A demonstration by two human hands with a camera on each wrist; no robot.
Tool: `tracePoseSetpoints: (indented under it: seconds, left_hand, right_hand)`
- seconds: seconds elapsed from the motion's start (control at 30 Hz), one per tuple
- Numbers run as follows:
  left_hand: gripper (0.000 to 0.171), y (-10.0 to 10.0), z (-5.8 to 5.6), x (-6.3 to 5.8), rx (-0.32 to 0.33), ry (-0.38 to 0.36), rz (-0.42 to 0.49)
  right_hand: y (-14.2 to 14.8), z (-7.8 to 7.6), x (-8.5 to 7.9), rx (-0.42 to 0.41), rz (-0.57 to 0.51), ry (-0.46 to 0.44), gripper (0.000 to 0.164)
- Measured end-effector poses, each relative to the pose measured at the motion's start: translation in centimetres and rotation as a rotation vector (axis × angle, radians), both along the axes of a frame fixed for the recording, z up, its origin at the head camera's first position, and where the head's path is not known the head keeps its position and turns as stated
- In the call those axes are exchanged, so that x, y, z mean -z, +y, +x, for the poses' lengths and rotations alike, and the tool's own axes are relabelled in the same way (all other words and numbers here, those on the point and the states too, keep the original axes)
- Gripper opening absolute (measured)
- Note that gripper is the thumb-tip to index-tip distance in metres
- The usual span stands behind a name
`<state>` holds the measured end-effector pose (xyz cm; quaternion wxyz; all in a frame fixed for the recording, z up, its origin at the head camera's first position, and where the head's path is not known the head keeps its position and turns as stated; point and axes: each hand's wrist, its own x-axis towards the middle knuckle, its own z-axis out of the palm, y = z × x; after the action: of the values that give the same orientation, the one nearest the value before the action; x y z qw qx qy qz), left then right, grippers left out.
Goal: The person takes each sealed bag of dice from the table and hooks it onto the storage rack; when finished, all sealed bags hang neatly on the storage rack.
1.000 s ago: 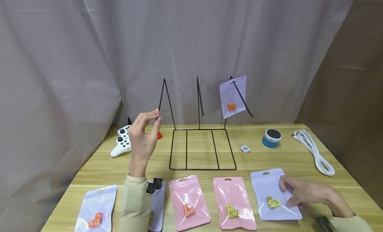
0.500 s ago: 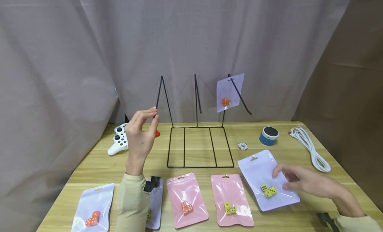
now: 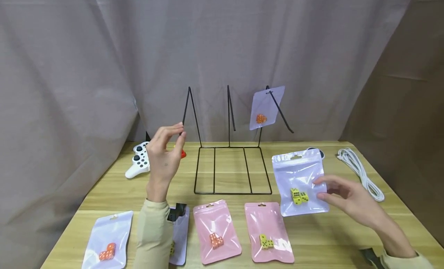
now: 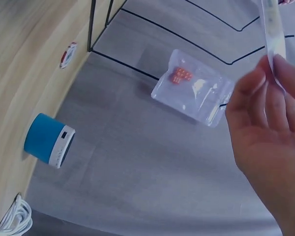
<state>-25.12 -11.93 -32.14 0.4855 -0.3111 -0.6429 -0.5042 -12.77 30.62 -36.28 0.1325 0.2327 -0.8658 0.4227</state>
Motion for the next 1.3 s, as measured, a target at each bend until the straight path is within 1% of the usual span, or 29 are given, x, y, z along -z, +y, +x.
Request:
tracePoseSetpoints:
  seconds: [0.13, 0.2, 0.3, 0.43, 0.5, 0.6, 0.67, 0.7, 0.73, 0.83, 0.97, 1.07, 1.23, 1.3]
  left_hand:
    - [0.009, 0.1, 0.0, 0.0, -0.010, -0.002, -0.006]
    - [0.009, 0.1, 0.0, -0.1, -0.015, 0.003, -0.004]
    - [0.009, 0.1, 0.0, -0.2, -0.023, 0.012, -0.003]
    - [0.009, 0.1, 0.1, -0.2, -0.027, 0.014, 0.002]
    - [0.009, 0.2, 0.1, -0.1, -0.020, 0.010, 0.001]
    - [0.009, 0.4, 0.1, 0.0, -0.009, 0.002, -0.002]
    - [0.009, 0.5, 0.2, 0.0, -0.008, -0.001, -0.006]
    - [0.009, 0.6, 0.2, 0.0, -0.008, -0.002, -0.006]
    - [0.009, 0.6, 0.2, 0.1, -0.010, -0.002, -0.006]
    - [0.009, 0.7, 0.3, 0.0, -0.018, 0.000, -0.007]
    - [0.008, 0.6, 0.3, -0.1, -0.033, 0.007, -0.008]
    - [0.008, 0.5, 0.3, -0.1, -0.036, 0.005, -0.012]
    - [0.009, 0.6, 0.3, 0.3, -0.027, -0.004, -0.011]
    - [0.010, 0.7, 0.3, 0.4, -0.025, -0.001, -0.008]
  right_hand:
    - [-0.3, 0.1, -0.3, 0.068, -0.048, 0.076, 0.039]
    - [-0.4, 0.0, -0.4, 0.076, -0.085, 0.102, 0.040]
    - [-0.7, -0.1, -0.6, 0.096, -0.116, 0.129, 0.041]
    - [-1.4, -0.5, -1.3, 0.135, -0.142, 0.141, 0.040]
    - [-1.7, -0.8, -1.5, 0.115, -0.190, 0.149, 0.040]
    - [-2.0, -1.4, -1.6, 0.020, -0.302, 0.170, 0.040]
    - [-2.1, -1.7, -1.6, -0.009, -0.322, 0.185, 0.040]
    - [-2.1, -1.8, -1.6, -0.020, -0.325, 0.192, 0.040]
    - [-2.2, -1.9, -1.5, -0.010, -0.310, 0.193, 0.041]
    - [-2.3, -1.9, -1.5, 0.050, -0.254, 0.191, 0.042]
    - [-2.5, -2.0, -1.4, 0.034, -0.263, 0.184, 0.041]
    - [-2.7, -2.3, -1.3, 0.029, -0.242, 0.186, 0.041]
    - [-2.9, -2.6, -1.2, 0.083, -0.176, 0.186, 0.042]
    - [-3.0, -2.8, -1.3, 0.099, -0.170, 0.179, 0.042]
